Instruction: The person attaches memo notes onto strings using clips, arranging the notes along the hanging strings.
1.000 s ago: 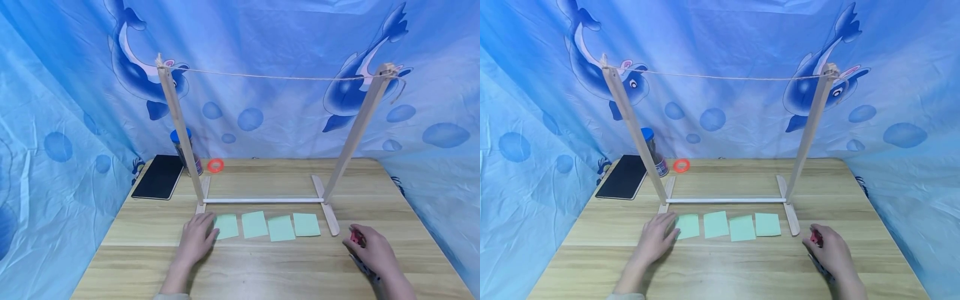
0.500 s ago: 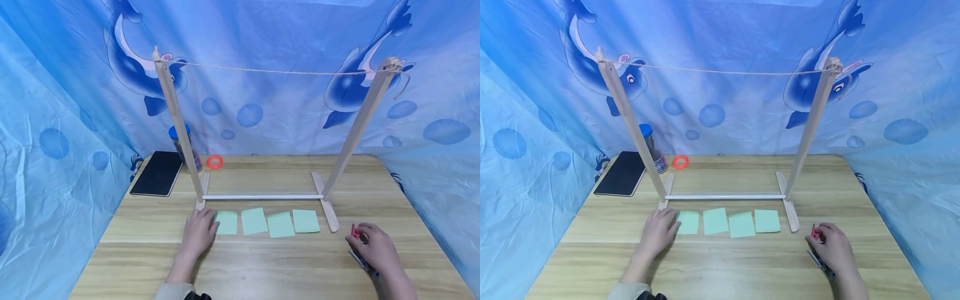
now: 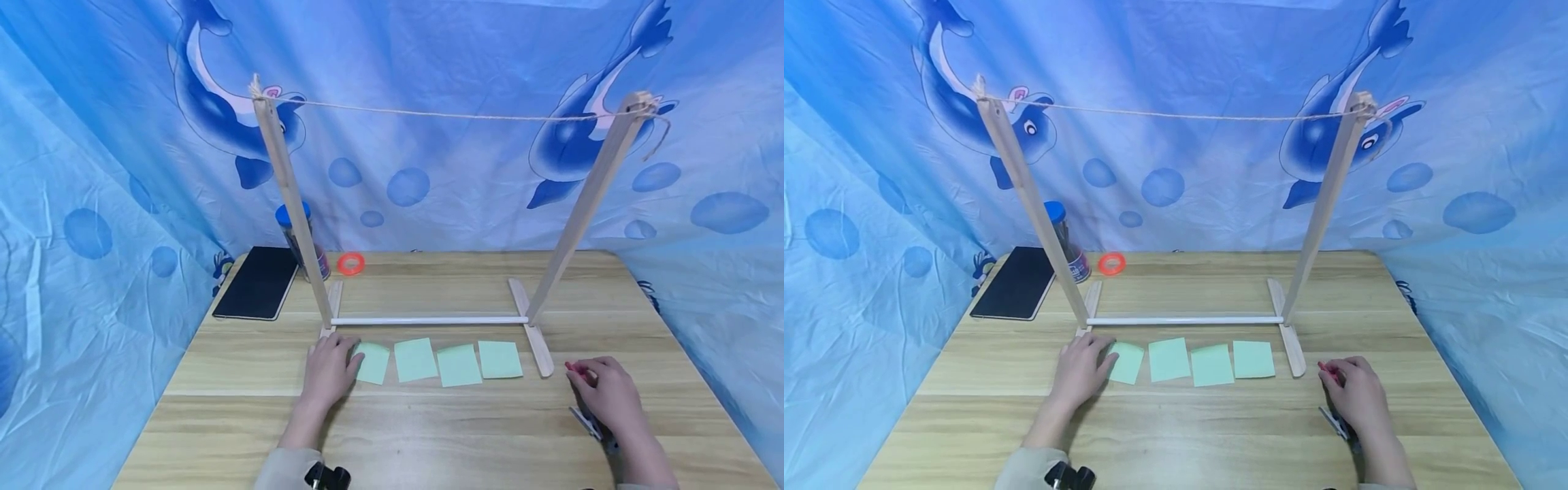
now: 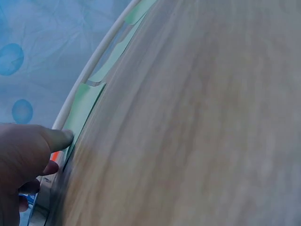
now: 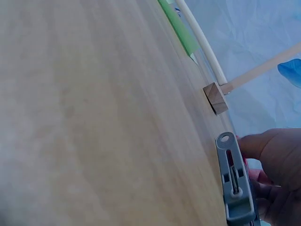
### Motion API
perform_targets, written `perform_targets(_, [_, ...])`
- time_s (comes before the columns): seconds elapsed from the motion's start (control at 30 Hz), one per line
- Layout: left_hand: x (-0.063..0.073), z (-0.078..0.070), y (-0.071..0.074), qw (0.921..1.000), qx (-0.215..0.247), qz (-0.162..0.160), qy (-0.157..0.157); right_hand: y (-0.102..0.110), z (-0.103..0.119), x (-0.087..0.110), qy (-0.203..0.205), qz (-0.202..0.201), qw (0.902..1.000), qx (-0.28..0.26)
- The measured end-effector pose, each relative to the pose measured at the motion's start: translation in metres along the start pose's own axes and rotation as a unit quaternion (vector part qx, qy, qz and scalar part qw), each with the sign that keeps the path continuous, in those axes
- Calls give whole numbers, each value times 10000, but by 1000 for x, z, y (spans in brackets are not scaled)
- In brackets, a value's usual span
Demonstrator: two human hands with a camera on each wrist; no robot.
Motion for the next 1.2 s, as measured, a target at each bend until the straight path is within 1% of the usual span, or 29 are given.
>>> perform_targets(0.1, [-2, 2, -2, 9997, 182, 32, 140, -1, -1, -1, -44, -26, 9999, -92])
perform_targets(0.23, [-5, 5, -2, 9989, 409, -35, 241, 1, -3, -1, -179, 12, 9997, -185])
perform_targets(0.37, [-6, 7, -2, 9970, 711, -264, 174, 0, -6, 0, -232, -21, 9996, -177])
perform_targets(0.43, [-6, 8, -1, 9931, 1093, -404, 161, 0, -6, 1, -242, -46, 9995, -182])
perform_targets(0.47, [-5, 9, 0, 9895, 1355, -478, 167, 0, -6, 1, -228, -64, 9995, -212])
perform_targets(0.5, [-5, 10, 0, 9833, 1730, -525, 187, 0, -6, 1, -236, -60, 9994, -266])
perform_targets(0.53, [-5, 11, 0, 9747, 2145, -590, 212, 0, -6, 2, -228, -73, 9992, -314])
perform_targets(0.6, [-4, 12, 2, 9515, 2970, -751, 263, 1, -6, 2, -206, -120, 9987, -444])
perform_targets(0.7, [-2, 15, 4, 9176, 3828, -1029, 292, 4, -5, 2, -126, -192, 9980, -587])
perform_targets(0.73, [-2, 16, 5, 9107, 3968, -1105, 294, 5, -4, 2, -75, -253, 9979, -583])
perform_targets(0.77, [-1, 16, 6, 9058, 4066, -1158, 288, 6, -4, 3, -8, -328, 9979, -564])
perform_targets(0.83, [-1, 17, 7, 8991, 4200, -1209, 244, 8, -2, 3, 151, -511, 9974, -489])
perform_targets(0.9, [0, 17, 8, 8932, 4335, -1183, 170, 9, -2, 4, 269, -748, 9956, -491])
perform_targets(0.93, [0, 17, 10, 8926, 4346, -1188, 158, 10, -1, 4, 302, -849, 9946, -510])
perform_targets(1.0, [0, 17, 13, 8887, 4410, -1247, 170, 12, -1, 4, 284, -951, 9933, -598])
perform_targets(1.1, [2, 16, 19, 8880, 4356, -1441, 304, 14, -1, 4, 170, -956, 9923, -766])
perform_targets(1.13, [2, 16, 22, 8893, 4302, -1511, 365, 14, 0, 4, 139, -920, 9927, -772])
perform_targets(1.2, [3, 15, 25, 8871, 4328, -1567, 362, 15, 1, 3, 144, -905, 9926, -798])
Point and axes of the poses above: each hand's wrist, its own x-axis away from the middle knuckle, its own y-axis out of the back of the hand, z = x × y, the point moved 4 cm from there along -x, towards the middle knuckle, and after that the axes turned 14 degrees about z, right-handed, at the moved point
